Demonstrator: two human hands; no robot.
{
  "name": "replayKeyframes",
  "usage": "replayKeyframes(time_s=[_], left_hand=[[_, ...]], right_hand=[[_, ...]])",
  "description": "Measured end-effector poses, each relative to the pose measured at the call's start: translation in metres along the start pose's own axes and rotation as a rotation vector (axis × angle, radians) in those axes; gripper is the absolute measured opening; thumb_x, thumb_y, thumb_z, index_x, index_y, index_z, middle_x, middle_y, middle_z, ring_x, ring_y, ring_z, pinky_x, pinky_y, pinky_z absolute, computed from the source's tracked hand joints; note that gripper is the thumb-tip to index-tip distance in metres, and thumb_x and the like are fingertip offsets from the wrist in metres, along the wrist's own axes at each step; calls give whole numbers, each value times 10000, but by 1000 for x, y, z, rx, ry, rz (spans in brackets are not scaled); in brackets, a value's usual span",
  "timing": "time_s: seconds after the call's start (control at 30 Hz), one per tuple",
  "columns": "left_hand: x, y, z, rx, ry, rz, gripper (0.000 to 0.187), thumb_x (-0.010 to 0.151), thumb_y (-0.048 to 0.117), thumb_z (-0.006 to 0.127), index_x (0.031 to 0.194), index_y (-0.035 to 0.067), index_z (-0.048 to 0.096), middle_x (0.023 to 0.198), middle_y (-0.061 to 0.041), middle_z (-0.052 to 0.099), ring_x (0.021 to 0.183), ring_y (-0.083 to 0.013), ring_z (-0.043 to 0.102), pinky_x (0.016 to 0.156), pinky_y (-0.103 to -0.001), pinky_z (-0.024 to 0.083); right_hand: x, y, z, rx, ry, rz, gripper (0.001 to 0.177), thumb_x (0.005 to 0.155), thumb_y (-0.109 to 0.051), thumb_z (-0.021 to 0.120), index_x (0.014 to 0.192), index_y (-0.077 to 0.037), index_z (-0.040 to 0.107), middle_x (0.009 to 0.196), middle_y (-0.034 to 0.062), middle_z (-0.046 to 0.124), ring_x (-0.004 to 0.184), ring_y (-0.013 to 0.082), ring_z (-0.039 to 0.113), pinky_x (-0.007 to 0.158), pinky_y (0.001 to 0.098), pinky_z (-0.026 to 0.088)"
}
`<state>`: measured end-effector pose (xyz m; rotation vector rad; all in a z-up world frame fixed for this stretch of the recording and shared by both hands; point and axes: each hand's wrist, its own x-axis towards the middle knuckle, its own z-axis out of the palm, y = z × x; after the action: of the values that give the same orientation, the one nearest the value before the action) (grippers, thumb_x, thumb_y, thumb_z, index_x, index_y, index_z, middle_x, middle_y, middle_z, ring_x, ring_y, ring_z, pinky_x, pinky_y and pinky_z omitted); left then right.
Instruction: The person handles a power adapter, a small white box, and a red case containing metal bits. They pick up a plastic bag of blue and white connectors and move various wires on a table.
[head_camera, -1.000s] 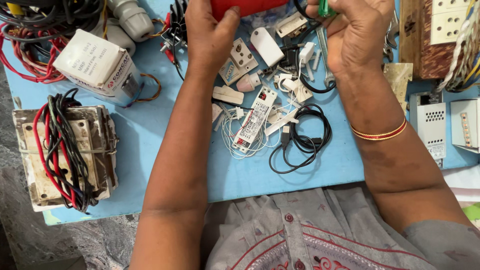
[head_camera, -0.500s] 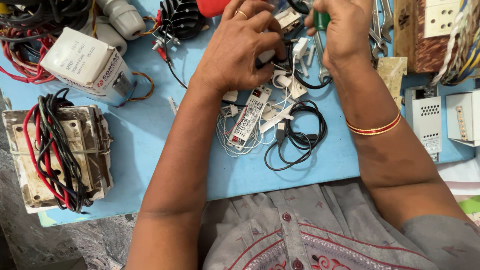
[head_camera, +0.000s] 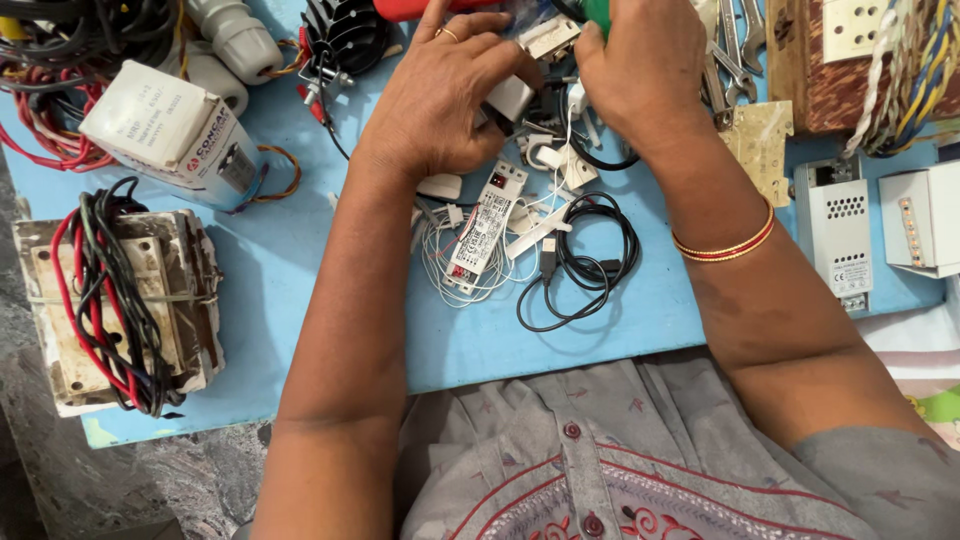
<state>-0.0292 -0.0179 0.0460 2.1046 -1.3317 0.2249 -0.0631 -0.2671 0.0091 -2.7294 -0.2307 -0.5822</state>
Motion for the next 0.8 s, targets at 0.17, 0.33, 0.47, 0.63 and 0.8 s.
replayKeyframes(time_s=[0.17,0.33,0.47,0.63,0.8], left_hand=[[-5,-5,-3,-174,38,-173,411,691,-28,727,1078,107,697,923,-47,710,1057,-264,664,1133,-452,397],[-11,-21,5,-584,318,-252,316,886,-79,677,1176,34,622,1026,-33,708,962,-130,719,910,-283,589],[-16,-26,11,-525,414,-308,273,900,-90,667,1150,14,633,956,-51,711,889,-113,706,810,-261,582],[-17,-29,17,-557,513,-367,196,966,-35,683,1153,17,650,1002,-37,736,924,-100,726,863,-251,599],[-17,-29,15,-846,600,-399,158,1089,100,687,1228,25,681,1096,-33,740,961,-90,692,878,-239,578]], right_hand=[[5,-19,-15,-8,244,-214,197,860,-46,687,1035,34,648,1037,212,646,958,427,630,838,513,490],[17,-47,-40,553,-15,48,159,938,-120,661,1069,-31,670,1009,113,675,941,305,656,833,440,514],[17,-52,-36,346,-174,-276,292,959,-259,843,1151,-65,740,1075,108,638,1046,309,567,903,443,489],[10,-61,-25,90,-127,-314,326,807,-311,871,970,-79,709,1039,97,617,990,303,584,861,472,487],[13,-61,-39,489,56,-163,243,970,-43,827,1142,-38,656,1133,67,591,993,233,636,856,387,537]])
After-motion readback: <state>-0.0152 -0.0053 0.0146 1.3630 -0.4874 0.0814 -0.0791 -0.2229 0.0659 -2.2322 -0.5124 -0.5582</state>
